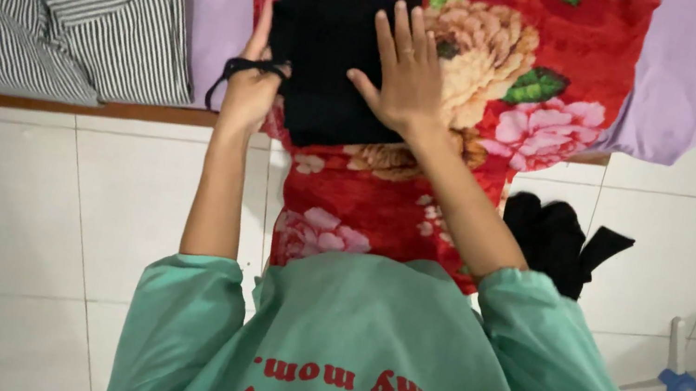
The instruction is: The person folds a striped top, a black top, and a yellow-striped garment on a red floral cloth placed on a bed. Each item is smoothed, folded into a compact rectangle, and set aside on the bed.
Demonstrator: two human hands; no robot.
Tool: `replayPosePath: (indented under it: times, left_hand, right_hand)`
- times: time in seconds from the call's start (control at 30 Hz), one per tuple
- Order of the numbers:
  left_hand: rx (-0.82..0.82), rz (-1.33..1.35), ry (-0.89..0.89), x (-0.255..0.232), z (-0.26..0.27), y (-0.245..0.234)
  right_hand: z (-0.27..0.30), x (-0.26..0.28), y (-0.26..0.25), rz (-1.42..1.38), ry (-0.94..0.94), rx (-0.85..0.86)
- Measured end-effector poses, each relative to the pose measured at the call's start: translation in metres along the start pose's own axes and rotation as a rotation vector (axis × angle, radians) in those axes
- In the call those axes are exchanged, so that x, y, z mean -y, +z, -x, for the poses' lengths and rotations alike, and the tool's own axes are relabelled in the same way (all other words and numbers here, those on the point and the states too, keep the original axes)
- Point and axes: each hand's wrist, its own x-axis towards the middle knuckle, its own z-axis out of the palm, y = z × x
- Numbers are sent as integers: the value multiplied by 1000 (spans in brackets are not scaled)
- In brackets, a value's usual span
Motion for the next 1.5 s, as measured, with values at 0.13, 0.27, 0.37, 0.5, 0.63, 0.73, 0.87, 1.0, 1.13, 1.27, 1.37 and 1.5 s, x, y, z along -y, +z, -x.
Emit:
replayPosePath:
  times: [0.13, 0.27, 0.37, 0.5, 0.63, 0.73, 0.87, 1.0, 1.13, 1.27, 1.37, 1.5]
  left_hand:
    - [-102, -246, -349, -44, 32, -22]
    - [88, -1103, -145, -46, 70, -47]
    - [-77, -1236, -153, -53, 78, -7]
    - [-71, -960, 454, -34, 66, 52]
    - [-167, -1036, 664, -14, 31, 75]
    - [-239, -1116, 644, 0, -9, 60]
    - [-349, -1141, 439, 7, -54, 13]
    - [-316, -1007, 558, -17, -57, -1]
    - [-200, -725, 452, -51, -49, 3]
    - [-123, -539, 134, -52, -53, 9]
    - [-245, -927, 144, -13, -68, -3]
    - [-436, -1104, 312, -36, -42, 22]
  right_hand:
    - [-2, 6, -17, -12, 50, 100]
    - [6, 20, -32, -72, -80, -137]
    - [10, 23, -19, 77, -103, 6]
    - [10, 26, -29, -20, -110, 4]
    - [13, 16, -33, -100, -216, 34]
    - [-2, 4, -46, -268, -167, 113]
    - [-41, -26, -40, -368, -76, -200]
    - [-62, -73, -3, -434, -116, -269]
    - [-70, -90, 2, -619, -145, -259]
    - [-72, -101, 6, -663, -123, -160]
    - [-75, -74, -17, -500, -82, -283]
    - [-58, -21, -37, -347, -69, -402]
